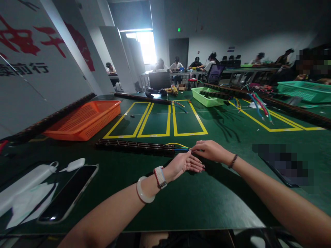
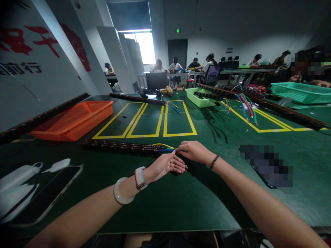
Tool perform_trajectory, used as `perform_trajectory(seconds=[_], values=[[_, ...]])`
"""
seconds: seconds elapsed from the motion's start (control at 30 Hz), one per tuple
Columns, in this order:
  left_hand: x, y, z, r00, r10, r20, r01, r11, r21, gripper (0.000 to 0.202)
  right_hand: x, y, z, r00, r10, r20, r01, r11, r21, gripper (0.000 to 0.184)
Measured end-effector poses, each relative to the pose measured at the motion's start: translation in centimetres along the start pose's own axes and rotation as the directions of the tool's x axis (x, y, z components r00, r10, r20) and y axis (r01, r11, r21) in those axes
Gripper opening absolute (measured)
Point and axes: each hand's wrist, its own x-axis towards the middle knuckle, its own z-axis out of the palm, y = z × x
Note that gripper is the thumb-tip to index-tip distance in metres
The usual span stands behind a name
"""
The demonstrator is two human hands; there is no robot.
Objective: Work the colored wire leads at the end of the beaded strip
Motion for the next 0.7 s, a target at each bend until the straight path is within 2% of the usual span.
perform_trajectory(seconds=[0.1,0.33,0.4,0.47,0.57,0.63,0.7], values=[[-0.3,0.1,0.2,0.999,0.009,0.044,-0.012,0.998,0.066,0.046,0.1,0.2,0.3,1.000,0.011,0.005,-0.011,1.000,0.000,0.024],[-0.4,0.1,0.4,0.999,0.018,0.038,-0.021,0.998,0.064,0.043,0.1,0.0,0.7,0.995,0.031,0.095,-0.022,0.995,-0.095,0.020],[-0.3,0.1,0.3,0.999,0.020,0.045,-0.023,0.998,0.064,0.042,0.1,-0.1,0.6,0.998,0.045,0.047,-0.041,0.996,-0.084,0.020],[-0.3,0.1,0.3,0.999,0.019,0.048,-0.022,0.998,0.060,0.042,0.1,0.0,0.6,0.993,0.098,-0.068,-0.102,0.993,-0.055,0.021],[-0.4,0.1,0.3,0.999,0.017,0.044,-0.019,0.998,0.052,0.042,0.2,-0.1,1.0,0.948,0.218,-0.230,-0.223,0.975,0.007,0.030],[-0.4,0.2,0.3,0.999,0.017,0.042,-0.020,0.998,0.056,0.042,0.3,-0.1,1.6,0.932,0.255,-0.259,-0.254,0.966,0.037,0.038],[-0.4,0.2,0.4,0.999,0.025,0.044,-0.028,0.998,0.059,0.041,0.5,-0.2,2.4,0.937,0.255,-0.237,-0.255,0.966,0.034,0.041]])
